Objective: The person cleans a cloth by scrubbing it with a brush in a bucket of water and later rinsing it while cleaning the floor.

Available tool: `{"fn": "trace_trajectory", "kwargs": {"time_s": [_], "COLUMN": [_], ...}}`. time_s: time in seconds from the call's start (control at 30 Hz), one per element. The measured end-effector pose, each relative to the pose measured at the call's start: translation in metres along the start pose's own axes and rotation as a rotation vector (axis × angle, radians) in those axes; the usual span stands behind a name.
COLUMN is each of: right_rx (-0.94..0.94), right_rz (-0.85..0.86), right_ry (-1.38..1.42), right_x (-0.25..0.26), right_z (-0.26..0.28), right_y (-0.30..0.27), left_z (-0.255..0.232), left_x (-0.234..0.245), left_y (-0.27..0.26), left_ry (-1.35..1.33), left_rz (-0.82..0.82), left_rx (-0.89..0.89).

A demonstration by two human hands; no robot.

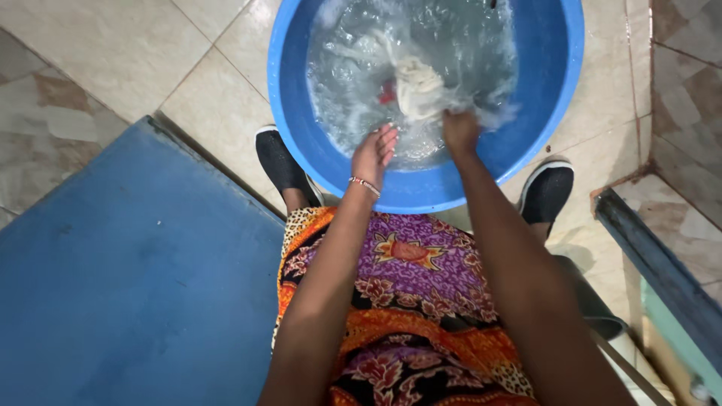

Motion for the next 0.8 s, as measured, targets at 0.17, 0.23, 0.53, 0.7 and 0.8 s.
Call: {"fn": "trace_trajectory", "kwargs": {"time_s": [0.17,0.23,0.53,0.7,0.8], "right_rx": [-0.125,-0.148,0.508,0.887,1.138], "right_rz": [0.365,0.649,0.200,0.190,0.313], "right_ry": [0.217,0.375,-0.378,-0.607,-0.680], "right_x": [-0.041,-0.041,-0.066,-0.099,-0.126], "right_z": [0.028,0.069,0.166,0.218,0.240], "right_y": [-0.072,-0.126,-0.154,-0.249,-0.298], "left_z": [0.019,0.010,0.040,-0.030,-0.046], "left_x": [-0.040,-0.042,-0.069,-0.068,-0.076], "left_y": [0.007,0.015,-0.054,-0.055,-0.075], "left_ry": [-0.277,-0.396,-0.209,-0.448,-0.747], "left_rz": [0.156,0.209,-0.011,0.497,0.871], "left_rx": [0.199,0.160,0.035,-0.021,0.351]}}
Point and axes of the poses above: each hand's wrist, its own y-axis towards the middle knuckle, its own x-axis out of the back of the hand, z = x × y, the point moved 7 cm from there along y, towards the middle knuckle, and after that the axes turned 1 degree about x, right-handed, at the moved point
